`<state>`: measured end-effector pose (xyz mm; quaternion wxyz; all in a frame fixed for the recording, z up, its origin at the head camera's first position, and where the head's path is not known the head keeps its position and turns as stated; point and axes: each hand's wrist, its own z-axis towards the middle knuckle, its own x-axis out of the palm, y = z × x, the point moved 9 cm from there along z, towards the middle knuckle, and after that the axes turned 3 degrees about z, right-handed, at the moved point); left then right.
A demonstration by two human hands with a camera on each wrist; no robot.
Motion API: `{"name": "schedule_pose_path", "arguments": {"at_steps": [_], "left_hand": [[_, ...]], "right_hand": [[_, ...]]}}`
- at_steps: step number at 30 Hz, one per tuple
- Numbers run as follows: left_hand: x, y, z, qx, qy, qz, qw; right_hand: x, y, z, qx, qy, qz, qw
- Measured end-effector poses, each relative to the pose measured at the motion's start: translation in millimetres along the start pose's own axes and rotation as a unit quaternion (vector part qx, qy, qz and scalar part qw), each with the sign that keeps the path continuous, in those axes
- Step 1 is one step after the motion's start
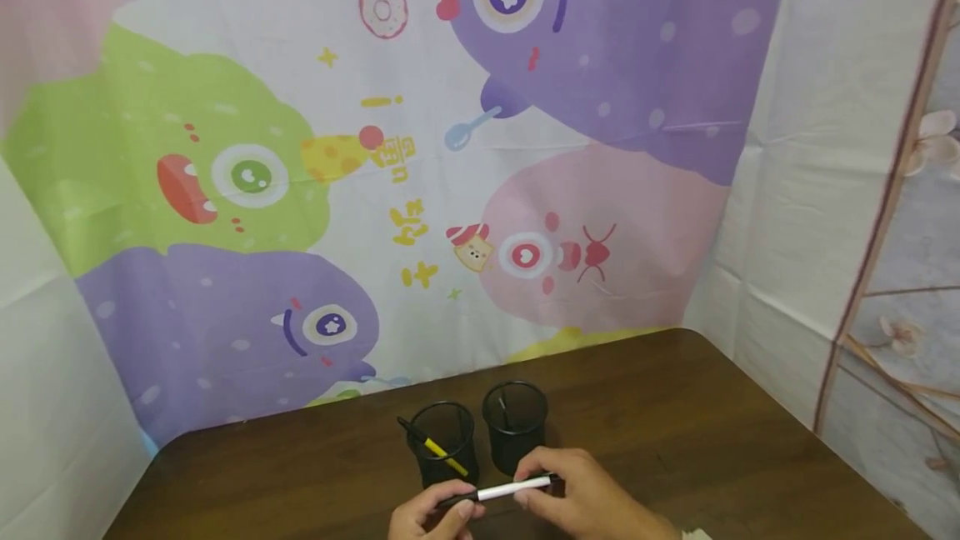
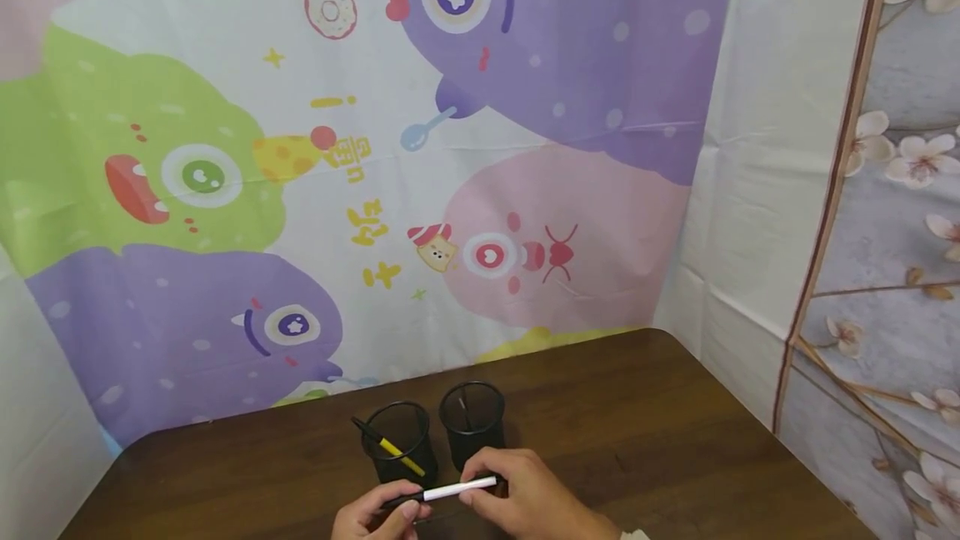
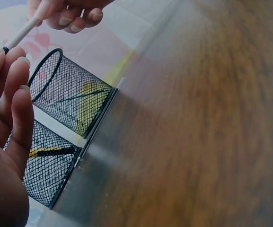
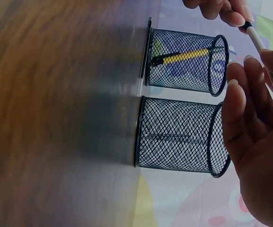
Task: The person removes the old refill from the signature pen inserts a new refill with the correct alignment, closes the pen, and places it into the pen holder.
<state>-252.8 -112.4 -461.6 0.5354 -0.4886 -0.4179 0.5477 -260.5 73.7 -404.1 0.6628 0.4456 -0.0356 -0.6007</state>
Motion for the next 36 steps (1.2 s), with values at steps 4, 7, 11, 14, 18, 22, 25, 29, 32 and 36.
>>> {"name": "schedule_pose_path", "arguments": {"at_steps": [4,7,11,14,18,22,25,29,32,36], "left_hand": [[0.7,-0.4,0.7,0.003,0.005,0.004,1.0],[1.1,-0.8,1.1,0.005,0.007,0.005,1.0],[1.9,-1.8,1.1,0.011,0.013,0.007,0.9998],[2.4,-0.7,1.2,0.006,0.019,0.009,0.9998],[3.0,0.4,1.6,0.003,0.024,0.011,0.9996],[3.3,0.3,1.8,0.007,0.028,0.009,0.9995],[3.6,0.3,2.2,0.009,0.031,0.007,0.9995],[3.8,0.6,3.2,0.014,0.033,0.008,0.9993],[3.7,1.0,3.2,0.014,0.031,0.01,0.9994],[3.5,0.4,2.1,0.011,0.022,0.006,0.9997]], "right_hand": [[0.5,-2.8,0.0,0.01,0.004,0.008,1.0],[0.3,-2.5,0.3,0.007,0.003,0.007,1.0],[0.8,-2.2,0.7,0.003,0.001,0.0,1.0],[1.2,-1.7,0.0,-0.008,-0.002,-0.013,1.0],[0.5,0.2,-0.7,-0.024,-0.01,-0.029,0.999],[-0.7,1.9,-0.1,-0.026,-0.012,-0.032,0.999],[-1.5,2.9,0.2,-0.031,-0.015,-0.036,0.999],[-2.2,2.9,0.1,-0.037,-0.021,-0.047,0.998],[-2.5,2.3,-0.1,-0.039,-0.023,-0.053,0.998],[-3.5,0.5,-0.1,-0.021,-0.024,-0.049,0.998]]}}
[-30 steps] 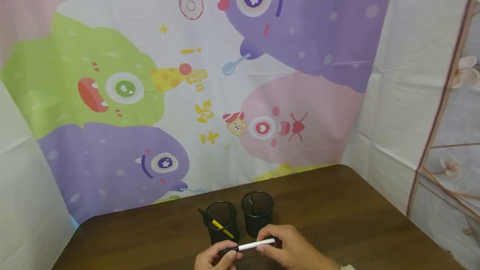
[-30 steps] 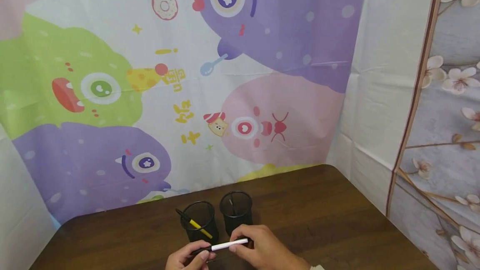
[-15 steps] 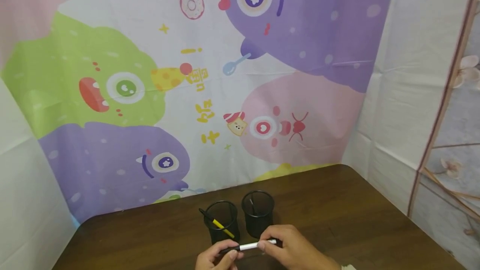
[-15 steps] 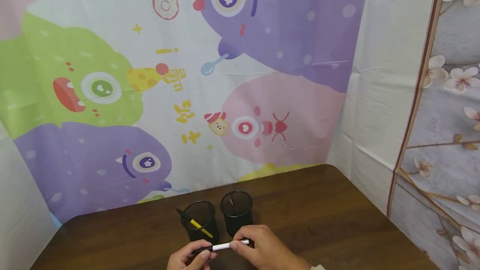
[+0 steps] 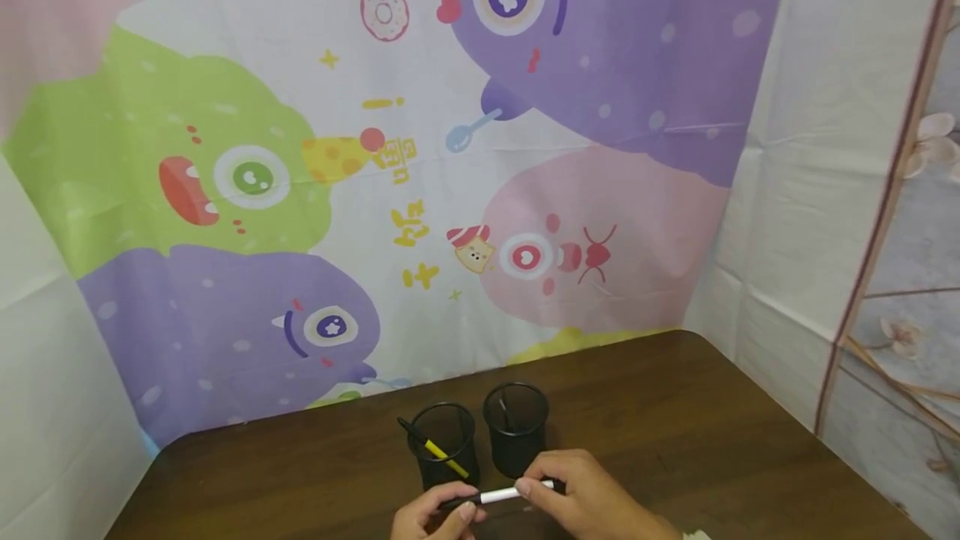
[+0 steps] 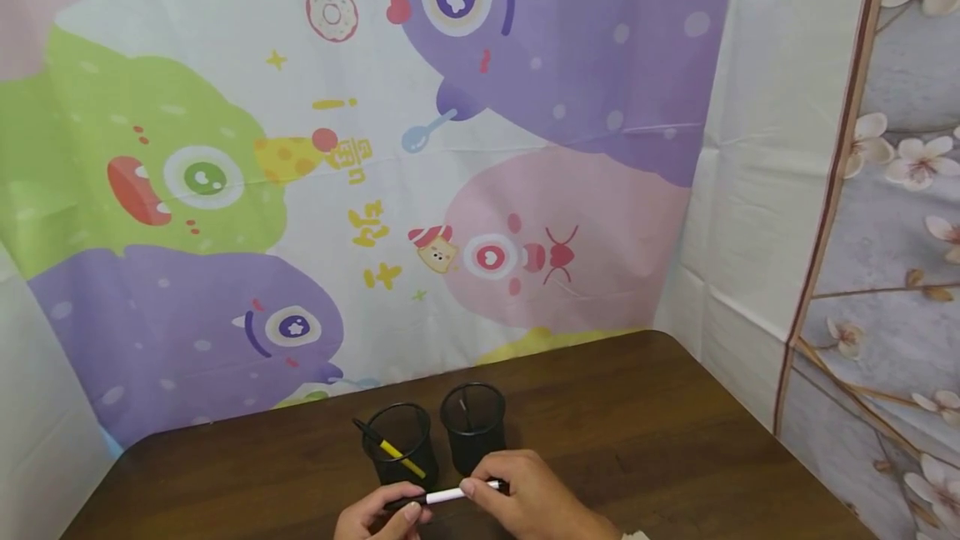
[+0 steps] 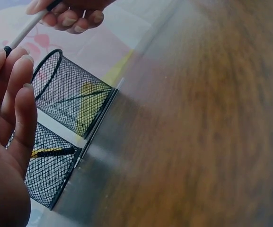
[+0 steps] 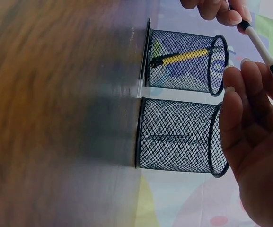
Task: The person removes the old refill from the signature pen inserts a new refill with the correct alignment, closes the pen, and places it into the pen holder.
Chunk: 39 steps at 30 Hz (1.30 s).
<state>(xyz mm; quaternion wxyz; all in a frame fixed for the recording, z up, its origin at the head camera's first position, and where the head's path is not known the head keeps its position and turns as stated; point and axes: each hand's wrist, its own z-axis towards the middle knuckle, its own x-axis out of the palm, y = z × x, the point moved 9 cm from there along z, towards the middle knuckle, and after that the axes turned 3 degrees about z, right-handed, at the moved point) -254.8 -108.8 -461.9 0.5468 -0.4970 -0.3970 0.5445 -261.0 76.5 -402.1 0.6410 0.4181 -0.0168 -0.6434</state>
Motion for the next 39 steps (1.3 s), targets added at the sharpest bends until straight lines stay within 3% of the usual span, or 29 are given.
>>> {"name": "schedule_pose_path", "arguments": {"at_steps": [6,10,16,25,33,39], "left_hand": [[-0.6,-0.5,-1.0,0.001,-0.014,-0.012,0.9998],[-0.9,-0.7,-0.3,0.004,-0.011,-0.006,0.9999],[-2.6,0.7,0.4,-0.024,-0.012,0.001,0.9996],[0.0,-1.7,-1.0,-0.024,0.002,-0.006,0.9997],[0.9,-0.9,-0.8,-0.018,0.009,-0.018,0.9996],[-0.8,0.6,-2.9,-0.04,0.005,-0.017,0.9991]], "right_hand": [[-1.5,-4.1,0.2,0.046,0.002,0.029,0.998],[-3.0,-4.1,0.5,0.054,0.001,0.034,0.998],[-2.3,-6.7,-0.3,0.066,0.005,0.05,0.997],[-2.8,1.0,-0.3,0.011,-0.003,0.023,1.0],[-0.6,-2.1,-1.3,0.016,0.004,0.019,1.0],[2.7,-3.0,-0.8,0.027,0.014,0.027,0.999]]}}
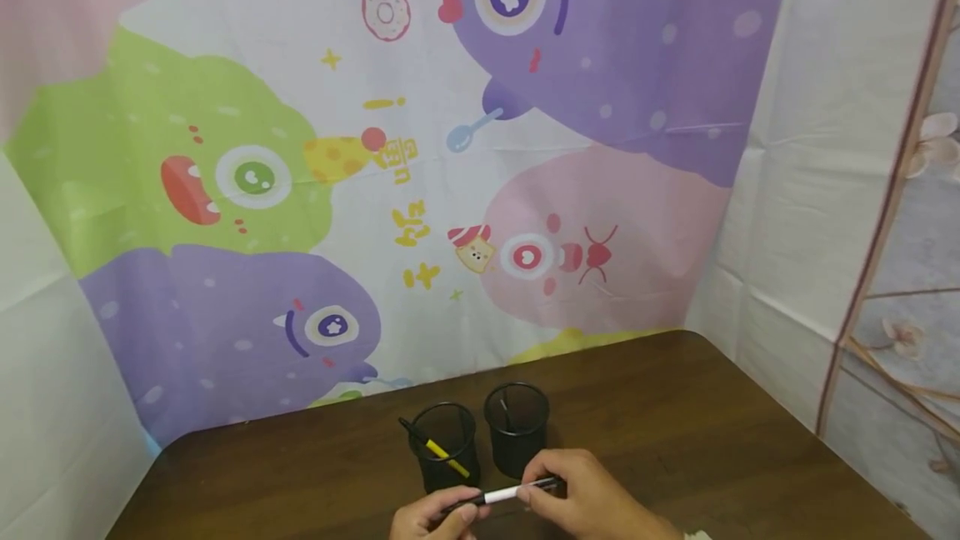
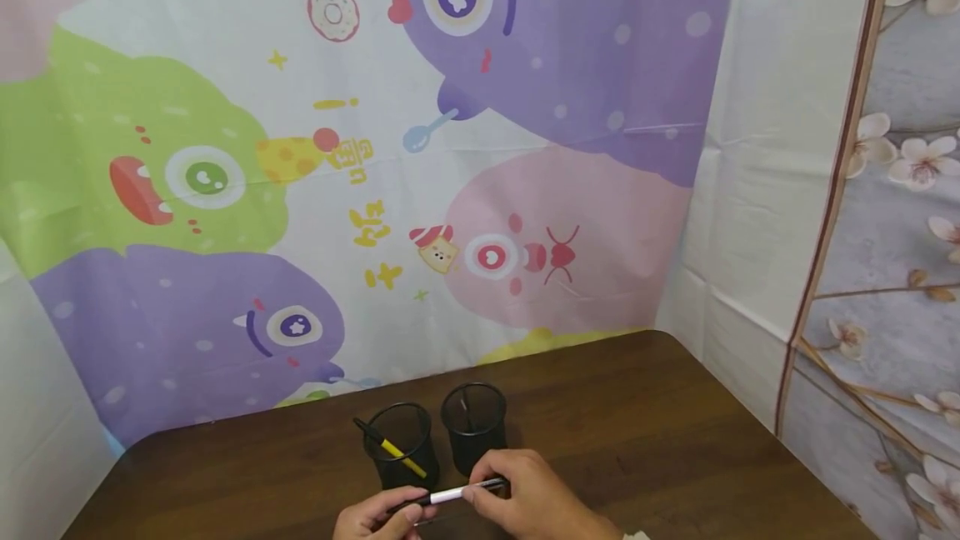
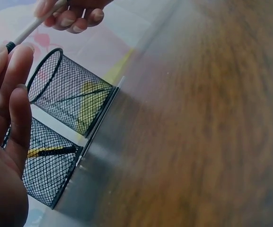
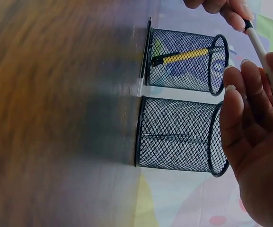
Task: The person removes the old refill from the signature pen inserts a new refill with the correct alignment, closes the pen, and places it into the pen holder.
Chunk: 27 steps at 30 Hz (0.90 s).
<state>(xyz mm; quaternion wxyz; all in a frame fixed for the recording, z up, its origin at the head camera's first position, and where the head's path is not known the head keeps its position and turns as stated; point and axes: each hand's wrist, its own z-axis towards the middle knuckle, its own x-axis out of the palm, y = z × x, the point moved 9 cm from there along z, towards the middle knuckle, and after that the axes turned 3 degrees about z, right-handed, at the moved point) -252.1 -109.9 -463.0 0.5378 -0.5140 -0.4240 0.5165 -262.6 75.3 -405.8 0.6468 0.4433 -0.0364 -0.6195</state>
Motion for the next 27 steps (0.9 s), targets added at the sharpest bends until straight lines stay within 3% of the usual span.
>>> {"name": "schedule_pose_path", "arguments": {"at_steps": [3,12,21,27], "left_hand": [[0.0,-0.1,0.1,-0.002,-0.004,0.001,1.0],[2.7,-2.5,-0.1,0.045,0.005,0.005,0.999],[3.5,-0.6,5.9,0.018,0.012,0.006,0.9997],[0.9,2.2,1.8,-0.004,-0.001,-0.004,1.0]], "right_hand": [[0.1,0.2,-0.2,0.006,0.003,0.0,1.0],[-1.0,1.1,-1.8,-0.01,-0.005,-0.014,1.0],[-5.8,-6.8,2.1,0.048,-0.009,0.011,0.999],[-1.2,-0.3,1.5,0.014,0.005,0.028,0.999]]}}
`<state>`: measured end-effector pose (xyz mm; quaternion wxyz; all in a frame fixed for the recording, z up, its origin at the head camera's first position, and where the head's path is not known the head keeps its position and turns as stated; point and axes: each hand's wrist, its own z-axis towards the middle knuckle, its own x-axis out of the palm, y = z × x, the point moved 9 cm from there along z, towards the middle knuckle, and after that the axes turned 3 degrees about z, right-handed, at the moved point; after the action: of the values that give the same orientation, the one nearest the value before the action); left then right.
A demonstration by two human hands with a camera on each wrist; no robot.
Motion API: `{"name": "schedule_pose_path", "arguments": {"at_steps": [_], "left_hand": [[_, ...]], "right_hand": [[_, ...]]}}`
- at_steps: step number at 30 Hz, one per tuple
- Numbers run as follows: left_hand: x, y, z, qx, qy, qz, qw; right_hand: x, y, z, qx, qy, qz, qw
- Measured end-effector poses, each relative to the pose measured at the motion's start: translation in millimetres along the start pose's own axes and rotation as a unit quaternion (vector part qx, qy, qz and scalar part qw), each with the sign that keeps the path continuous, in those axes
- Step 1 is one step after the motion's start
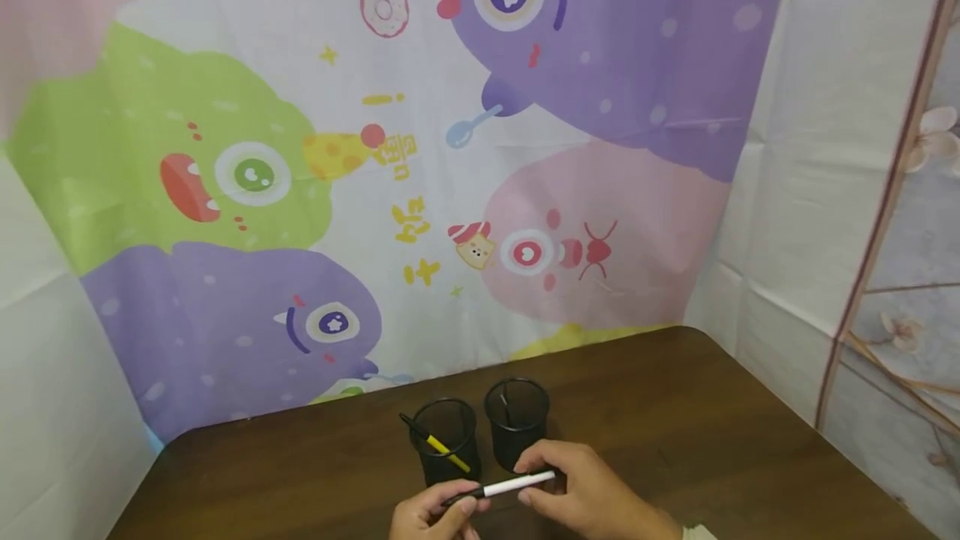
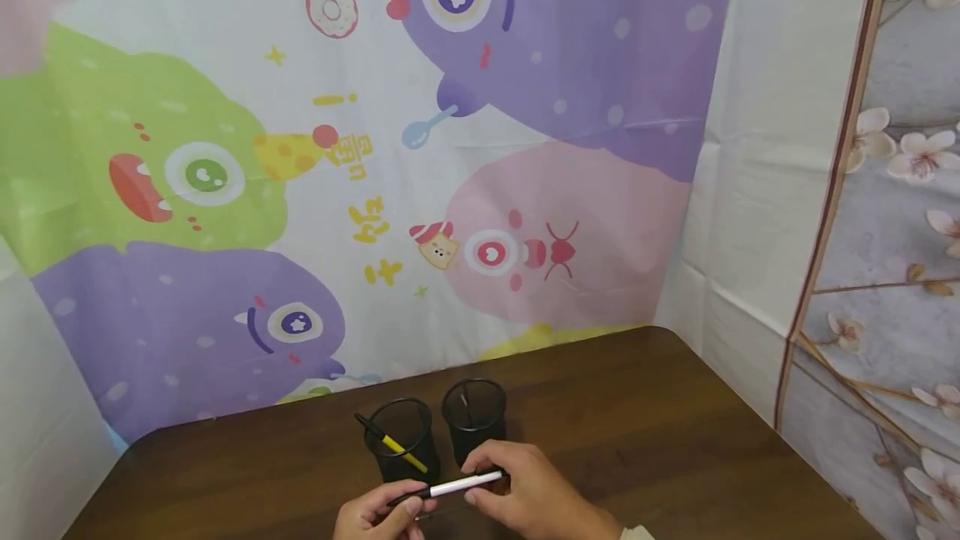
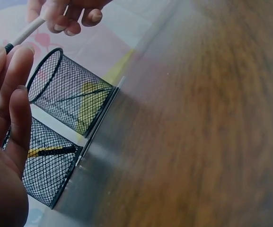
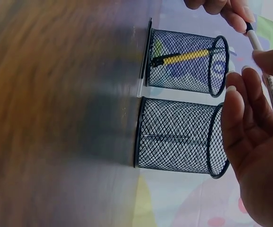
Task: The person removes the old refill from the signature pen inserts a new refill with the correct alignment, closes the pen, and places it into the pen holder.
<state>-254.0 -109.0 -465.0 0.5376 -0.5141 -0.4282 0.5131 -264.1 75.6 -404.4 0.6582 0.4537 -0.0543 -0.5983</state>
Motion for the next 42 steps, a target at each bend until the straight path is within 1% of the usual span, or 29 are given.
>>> {"name": "schedule_pose_path", "arguments": {"at_steps": [3,5,8,12,17,26,32,34,35,39,41,42], "left_hand": [[-0.1,1.4,-1.1,-0.011,-0.004,-0.006,0.9999],[-0.3,1.8,-1.2,-0.016,-0.005,-0.008,0.9998],[-0.5,0.7,-0.8,-0.014,-0.007,-0.003,0.9999],[-1.1,0.6,-1.0,-0.011,-0.008,-0.003,0.9999],[-3.1,2.0,-2.8,-0.017,-0.015,-0.001,0.9997],[-1.4,-0.5,-0.5,-0.011,-0.008,0.004,0.9999],[0.3,4.8,-0.7,-0.021,-0.012,-0.004,0.9997],[0.6,4.6,-0.4,-0.014,-0.012,-0.003,0.9998],[0.6,3.5,-0.1,-0.005,-0.012,-0.001,0.9999],[-2.3,-2.5,1.0,0.044,-0.019,0.007,0.9988],[-4.3,-4.7,0.3,0.056,-0.021,0.011,0.9982],[-5.1,-4.9,0.0,0.056,-0.021,0.011,0.9982]], "right_hand": [[0.5,4.2,-0.7,-0.027,-0.002,-0.014,1.0],[0.2,5.4,-0.8,-0.035,-0.007,-0.022,0.999],[-0.2,4.4,-0.6,-0.032,-0.009,-0.026,0.999],[1.2,1.4,-1.0,-0.018,-0.003,-0.015,1.0],[4.6,1.9,-1.6,-0.023,0.008,-0.008,1.0],[2.1,6.6,0.1,-0.041,0.004,-0.043,0.998],[2.0,5.4,-3.3,-0.04,0.01,-0.046,0.998],[0.9,4.5,-3.2,-0.034,0.007,-0.043,0.998],[0.1,4.1,-2.9,-0.031,0.004,-0.043,0.999],[-3.2,3.2,-0.6,-0.015,-0.008,-0.042,0.999],[-4.0,3.4,0.3,-0.008,-0.01,-0.041,0.999],[-4.4,3.2,0.4,-0.004,-0.01,-0.04,0.999]]}}
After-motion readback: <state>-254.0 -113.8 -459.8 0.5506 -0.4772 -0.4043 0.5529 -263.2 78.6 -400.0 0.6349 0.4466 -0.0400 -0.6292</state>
